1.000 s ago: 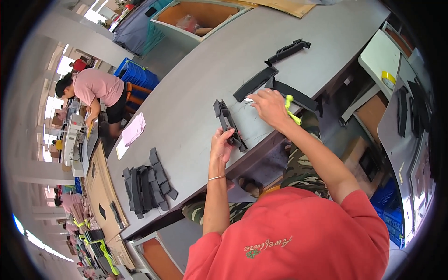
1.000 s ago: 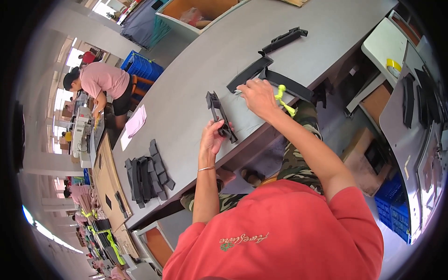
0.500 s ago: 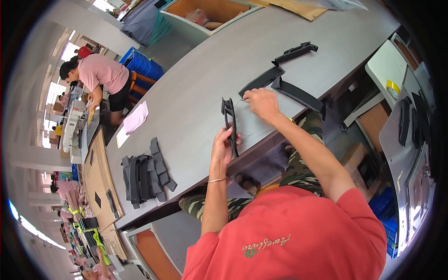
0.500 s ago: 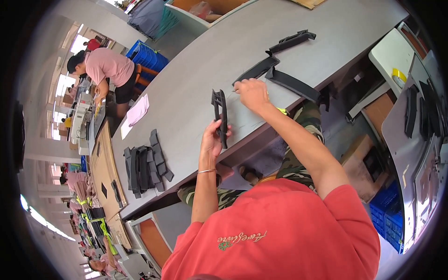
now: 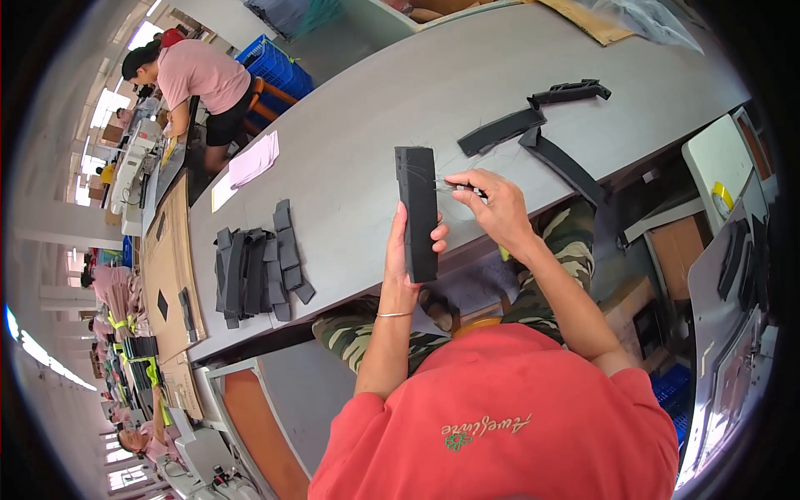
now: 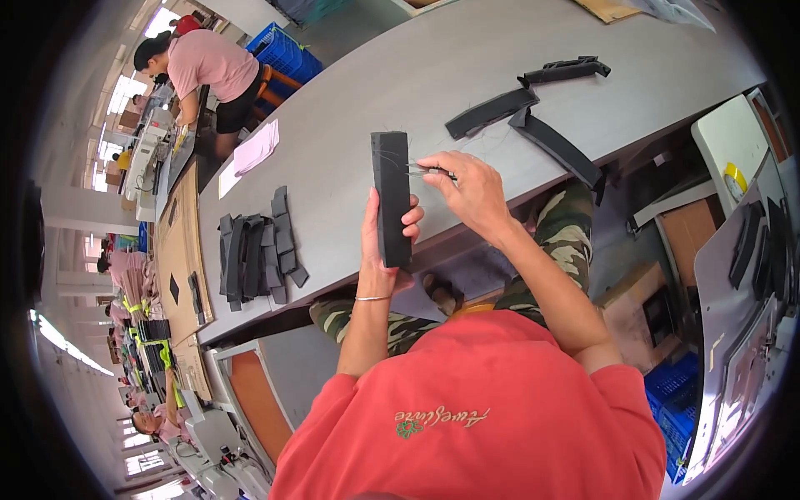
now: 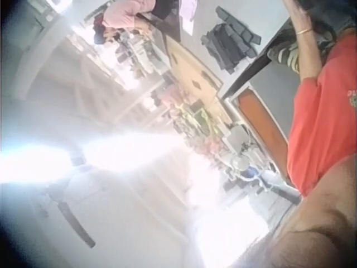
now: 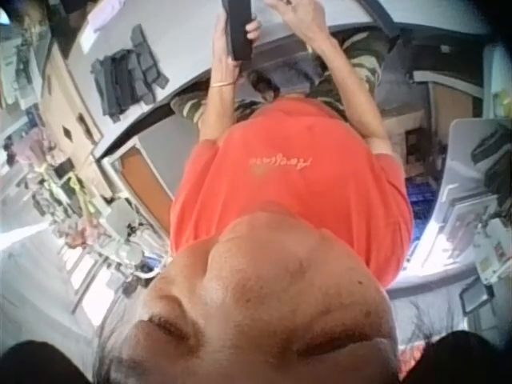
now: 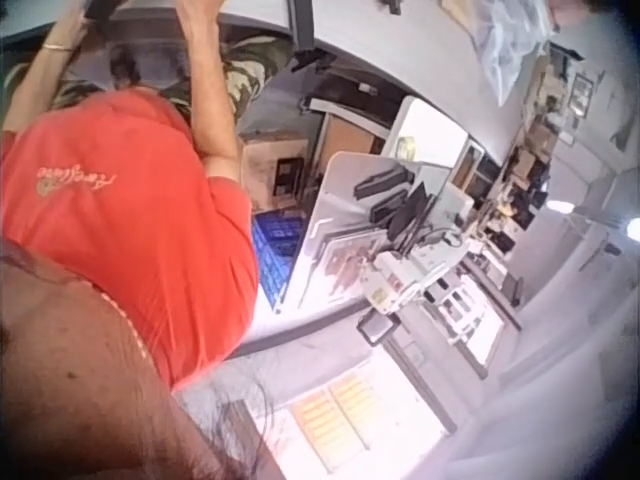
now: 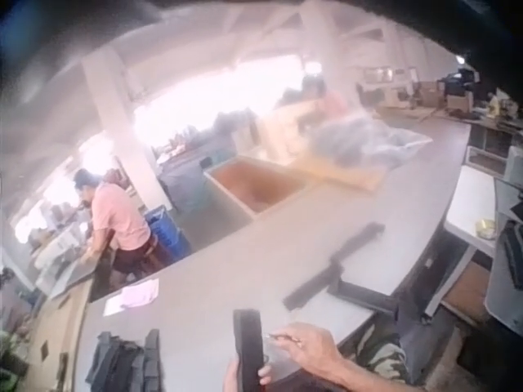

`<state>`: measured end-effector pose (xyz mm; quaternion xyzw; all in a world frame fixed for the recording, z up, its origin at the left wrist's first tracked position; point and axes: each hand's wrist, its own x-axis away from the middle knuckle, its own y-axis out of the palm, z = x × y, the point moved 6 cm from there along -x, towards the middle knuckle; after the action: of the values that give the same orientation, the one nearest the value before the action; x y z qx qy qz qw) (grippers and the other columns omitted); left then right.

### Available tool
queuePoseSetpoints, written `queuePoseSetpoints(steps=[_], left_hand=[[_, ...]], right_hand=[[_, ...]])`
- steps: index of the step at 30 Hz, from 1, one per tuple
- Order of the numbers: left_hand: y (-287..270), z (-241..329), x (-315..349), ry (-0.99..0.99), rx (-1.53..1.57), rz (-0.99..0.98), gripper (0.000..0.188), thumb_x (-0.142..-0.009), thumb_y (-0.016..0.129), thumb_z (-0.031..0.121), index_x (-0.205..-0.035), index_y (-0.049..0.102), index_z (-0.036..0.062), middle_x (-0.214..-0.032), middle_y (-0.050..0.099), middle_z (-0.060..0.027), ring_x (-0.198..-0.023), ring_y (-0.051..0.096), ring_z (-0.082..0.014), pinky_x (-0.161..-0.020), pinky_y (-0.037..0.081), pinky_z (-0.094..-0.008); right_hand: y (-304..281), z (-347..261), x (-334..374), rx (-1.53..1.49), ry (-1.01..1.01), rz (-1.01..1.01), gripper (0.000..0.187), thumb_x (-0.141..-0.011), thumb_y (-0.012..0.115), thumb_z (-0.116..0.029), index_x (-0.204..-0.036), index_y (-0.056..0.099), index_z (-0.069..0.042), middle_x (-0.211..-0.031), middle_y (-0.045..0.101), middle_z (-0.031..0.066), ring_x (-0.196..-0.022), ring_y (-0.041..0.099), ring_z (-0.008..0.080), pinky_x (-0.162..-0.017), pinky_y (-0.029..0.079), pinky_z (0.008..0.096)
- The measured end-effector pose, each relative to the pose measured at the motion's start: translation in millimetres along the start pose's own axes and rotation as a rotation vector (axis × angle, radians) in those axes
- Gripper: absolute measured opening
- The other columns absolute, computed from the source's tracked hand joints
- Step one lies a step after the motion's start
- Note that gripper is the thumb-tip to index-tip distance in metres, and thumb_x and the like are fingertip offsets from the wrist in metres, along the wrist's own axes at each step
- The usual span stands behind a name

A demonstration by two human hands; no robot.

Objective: Trimming loose threads from grey padded straps using thread snips at a manufacturing workbench.

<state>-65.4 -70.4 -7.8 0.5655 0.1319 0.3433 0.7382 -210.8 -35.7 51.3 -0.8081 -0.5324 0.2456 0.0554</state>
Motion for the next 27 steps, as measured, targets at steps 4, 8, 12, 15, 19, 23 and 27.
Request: queuePoseSetpoints(steps=[4, 8, 12, 15, 19, 23, 27], left_hand=[[1, 2, 3, 0.032, -0.07, 0.043, 0.047, -0.098, 0.042, 0.048, -0.108, 0.054, 0.0039, -0.089, 0.053, -0.0081, -0.076, 0.053, -0.0196, -0.057, 0.051, -0.0297], [5, -1, 8, 0.044, -0.09, 0.083, 0.046, -0.098, 0.041, 0.047, -0.109, 0.054, 0.004, -0.092, 0.055, -0.0093, -0.078, 0.056, -0.023, -0.065, 0.054, -0.033], [6, -5, 10, 0.04, -0.074, 0.056, 0.045, -0.099, 0.041, 0.045, -0.111, 0.054, 0.0039, -0.095, 0.058, -0.0111, -0.084, 0.059, -0.0267, -0.07, 0.055, -0.0368], [9, -7, 13, 0.055, -0.086, 0.027, 0.044, -0.099, 0.041, 0.042, -0.115, 0.054, 0.0033, -0.098, 0.061, -0.0149, -0.089, 0.061, -0.0297, -0.077, 0.054, -0.0401], [10, -7, 18, 0.062, -0.208, 0.062, 0.042, -0.099, 0.042, 0.04, -0.114, 0.054, 0.0026, -0.096, 0.06, -0.0155, -0.089, 0.06, -0.0294, -0.082, 0.051, -0.0411], [7, 1, 19, 0.089, -0.162, 0.028, 0.04, -0.099, 0.043, 0.039, -0.112, 0.054, 0.0025, -0.097, 0.058, -0.0125, -0.088, 0.056, -0.0276, -0.08, 0.049, -0.0406], [13, 0, 17, 0.101, -0.183, 0.059, 0.04, -0.099, 0.042, 0.038, -0.111, 0.055, 0.0027, -0.097, 0.058, -0.0118, -0.086, 0.055, -0.0261, -0.078, 0.049, -0.0394]], right_hand=[[-1, -9, 1, 0.128, -0.127, 0.064, 0.019, -0.083, 0.063, -0.016, -0.1, 0.067, -0.01, -0.083, 0.065, 0.0061, -0.077, 0.06, 0.0251, -0.067, 0.047, 0.0352], [3, -14, 5, 0.177, -0.193, 0.127, 0.018, -0.082, 0.065, -0.016, -0.099, 0.068, -0.011, -0.08, 0.063, 0.0051, -0.076, 0.059, 0.0239, -0.065, 0.046, 0.0354], [3, -23, 9, 0.29, -0.246, 0.17, 0.016, -0.082, 0.065, -0.014, -0.097, 0.068, -0.013, -0.08, 0.064, 0.0036, -0.074, 0.059, 0.0233, -0.062, 0.045, 0.0355], [1, -19, 8, 0.28, -0.238, 0.227, 0.014, -0.082, 0.064, -0.014, -0.096, 0.068, -0.013, -0.081, 0.064, 0.0034, -0.073, 0.059, 0.0239, -0.062, 0.045, 0.0353], [-6, -2, 4, 0.1, -0.021, 0.23, 0.013, -0.082, 0.064, -0.015, -0.095, 0.067, -0.012, -0.082, 0.065, 0.0041, -0.073, 0.059, 0.0249, -0.064, 0.045, 0.0355], [-13, -22, 10, 0.186, -0.146, 0.188, 0.018, -0.082, 0.064, -0.01, -0.1, 0.067, -0.009, -0.085, 0.065, 0.0062, -0.074, 0.06, 0.022, -0.064, 0.046, 0.0331], [-10, -33, 15, 0.266, -0.273, 0.202, 0.018, -0.081, 0.065, -0.013, -0.099, 0.067, -0.011, -0.082, 0.063, 0.0047, -0.072, 0.057, 0.0242, -0.065, 0.045, 0.0351]])
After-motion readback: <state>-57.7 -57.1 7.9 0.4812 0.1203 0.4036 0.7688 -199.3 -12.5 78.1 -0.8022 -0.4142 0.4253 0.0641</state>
